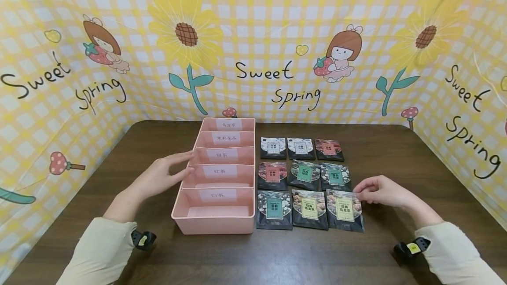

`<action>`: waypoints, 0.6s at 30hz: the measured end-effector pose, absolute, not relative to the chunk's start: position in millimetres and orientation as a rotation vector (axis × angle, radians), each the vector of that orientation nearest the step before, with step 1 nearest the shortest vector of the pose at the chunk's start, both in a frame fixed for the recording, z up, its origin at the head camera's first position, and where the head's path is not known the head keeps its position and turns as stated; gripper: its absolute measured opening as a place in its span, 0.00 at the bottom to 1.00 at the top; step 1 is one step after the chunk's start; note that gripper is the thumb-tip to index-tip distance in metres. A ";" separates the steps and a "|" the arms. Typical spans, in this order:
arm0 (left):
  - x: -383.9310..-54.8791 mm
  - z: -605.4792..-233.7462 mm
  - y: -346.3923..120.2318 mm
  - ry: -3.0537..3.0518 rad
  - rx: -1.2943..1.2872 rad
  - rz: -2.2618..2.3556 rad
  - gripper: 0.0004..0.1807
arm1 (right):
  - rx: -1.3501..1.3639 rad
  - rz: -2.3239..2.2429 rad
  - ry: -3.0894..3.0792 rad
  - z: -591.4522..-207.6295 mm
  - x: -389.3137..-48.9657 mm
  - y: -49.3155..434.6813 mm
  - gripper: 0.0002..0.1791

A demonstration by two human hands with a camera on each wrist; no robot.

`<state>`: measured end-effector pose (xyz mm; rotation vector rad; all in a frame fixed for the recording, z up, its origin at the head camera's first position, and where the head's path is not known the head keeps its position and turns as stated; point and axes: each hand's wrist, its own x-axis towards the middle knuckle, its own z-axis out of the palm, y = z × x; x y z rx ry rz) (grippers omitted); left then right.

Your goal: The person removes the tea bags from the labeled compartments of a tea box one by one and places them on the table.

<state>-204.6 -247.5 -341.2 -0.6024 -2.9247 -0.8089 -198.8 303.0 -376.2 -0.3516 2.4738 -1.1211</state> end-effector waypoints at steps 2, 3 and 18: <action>-204.6 -341.3 -247.4 -2.923 -0.604 -0.809 0.28 | -0.352 -1.111 2.481 -376.9 -198.8 302.2 0.17; -204.6 -341.2 -247.4 -2.922 -0.605 -0.808 0.28 | -0.352 -1.104 2.484 -377.2 -198.9 301.8 0.17; -205.3 -341.4 -248.0 -2.917 -0.608 -0.792 0.28 | -0.463 -1.072 2.551 -380.6 -201.2 303.3 0.14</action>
